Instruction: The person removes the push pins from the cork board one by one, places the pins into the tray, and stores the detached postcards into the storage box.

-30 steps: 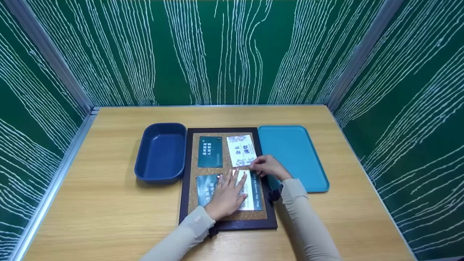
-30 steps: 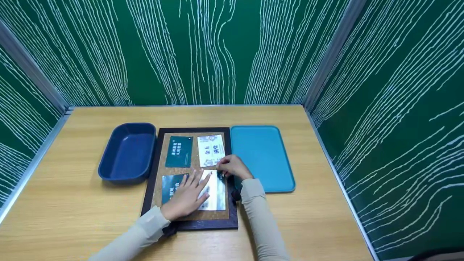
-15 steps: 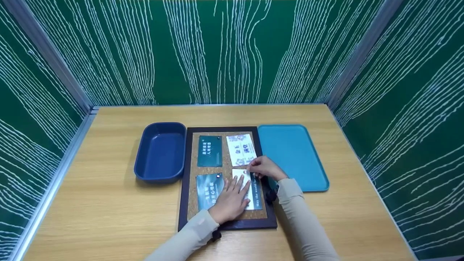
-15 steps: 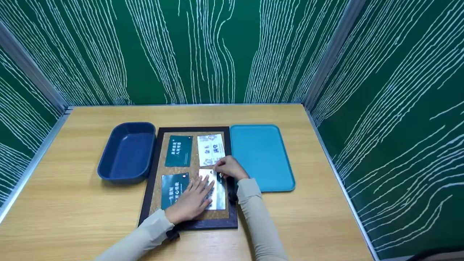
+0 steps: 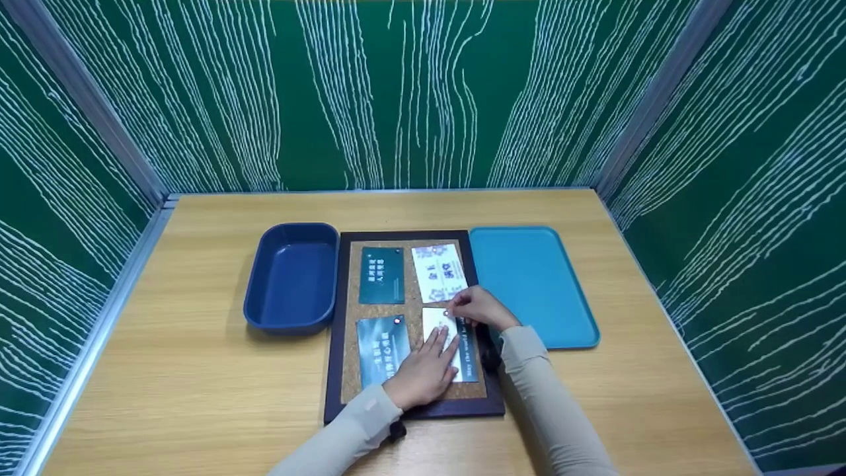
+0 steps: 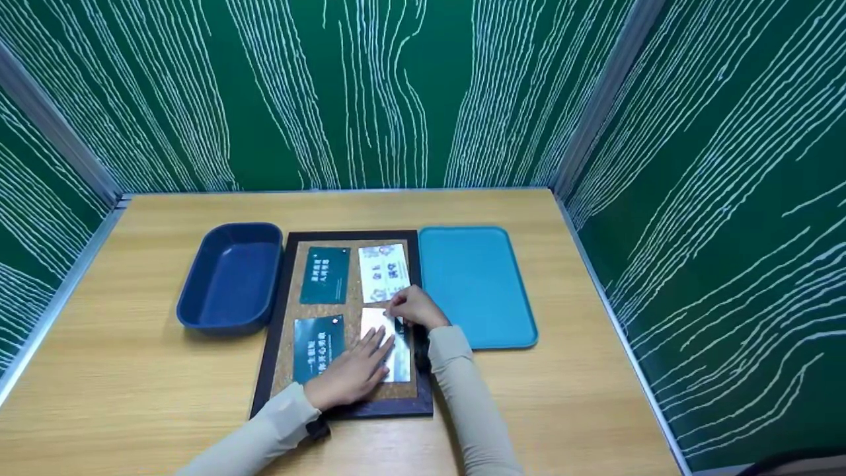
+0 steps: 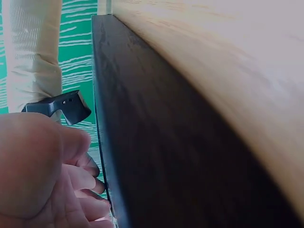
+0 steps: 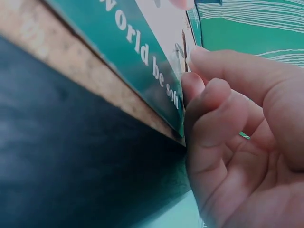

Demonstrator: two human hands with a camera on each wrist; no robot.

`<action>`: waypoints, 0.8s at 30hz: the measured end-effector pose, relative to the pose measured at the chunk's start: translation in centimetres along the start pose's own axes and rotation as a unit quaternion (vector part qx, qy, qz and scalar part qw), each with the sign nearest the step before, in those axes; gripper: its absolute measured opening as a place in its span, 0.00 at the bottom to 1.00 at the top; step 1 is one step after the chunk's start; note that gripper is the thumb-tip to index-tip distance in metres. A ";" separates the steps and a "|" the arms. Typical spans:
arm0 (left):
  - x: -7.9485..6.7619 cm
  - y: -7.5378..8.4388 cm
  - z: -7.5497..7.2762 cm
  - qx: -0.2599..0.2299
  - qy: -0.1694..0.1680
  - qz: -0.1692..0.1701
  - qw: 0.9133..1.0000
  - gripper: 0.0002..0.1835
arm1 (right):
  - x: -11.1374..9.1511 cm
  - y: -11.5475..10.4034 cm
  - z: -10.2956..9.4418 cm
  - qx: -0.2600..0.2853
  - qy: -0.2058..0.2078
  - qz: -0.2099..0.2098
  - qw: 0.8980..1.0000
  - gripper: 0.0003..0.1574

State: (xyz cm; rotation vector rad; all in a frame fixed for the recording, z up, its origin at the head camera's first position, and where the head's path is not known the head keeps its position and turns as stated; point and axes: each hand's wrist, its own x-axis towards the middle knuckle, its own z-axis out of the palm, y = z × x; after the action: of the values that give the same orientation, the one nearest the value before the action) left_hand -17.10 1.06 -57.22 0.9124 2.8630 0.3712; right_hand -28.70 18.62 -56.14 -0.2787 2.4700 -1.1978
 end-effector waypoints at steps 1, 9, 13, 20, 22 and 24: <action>0.0 0.0 0.0 0.001 -0.001 0.001 1.000 0.29 | 0.0 0.0 0.0 -0.003 0.000 -0.001 1.000 0.07; 0.0 0.1 -0.1 0.000 -0.005 0.009 1.000 0.28 | 0.1 -0.1 0.1 -0.005 0.000 0.002 1.000 0.07; -0.1 0.0 0.0 0.007 -0.002 0.013 1.000 0.28 | 0.0 -0.1 0.1 -0.002 -0.003 -0.001 1.000 0.07; 0.0 0.1 0.1 0.019 0.006 0.020 1.000 0.27 | 0.1 -0.1 0.1 -0.004 -0.002 0.003 1.000 0.06; 0.0 0.1 0.1 0.018 0.008 0.020 1.000 0.27 | 0.2 -0.1 0.1 -0.005 -0.003 0.005 1.000 0.06; 0.0 0.2 0.1 0.019 0.010 0.020 1.000 0.27 | 0.2 -0.1 0.1 -0.007 -0.004 0.008 1.000 0.06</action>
State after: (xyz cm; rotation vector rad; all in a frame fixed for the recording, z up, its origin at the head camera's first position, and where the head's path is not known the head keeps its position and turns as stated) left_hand -16.94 1.21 -57.26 0.9799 2.8822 0.3323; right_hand -28.80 18.40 -56.19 -0.2662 2.4706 -1.1720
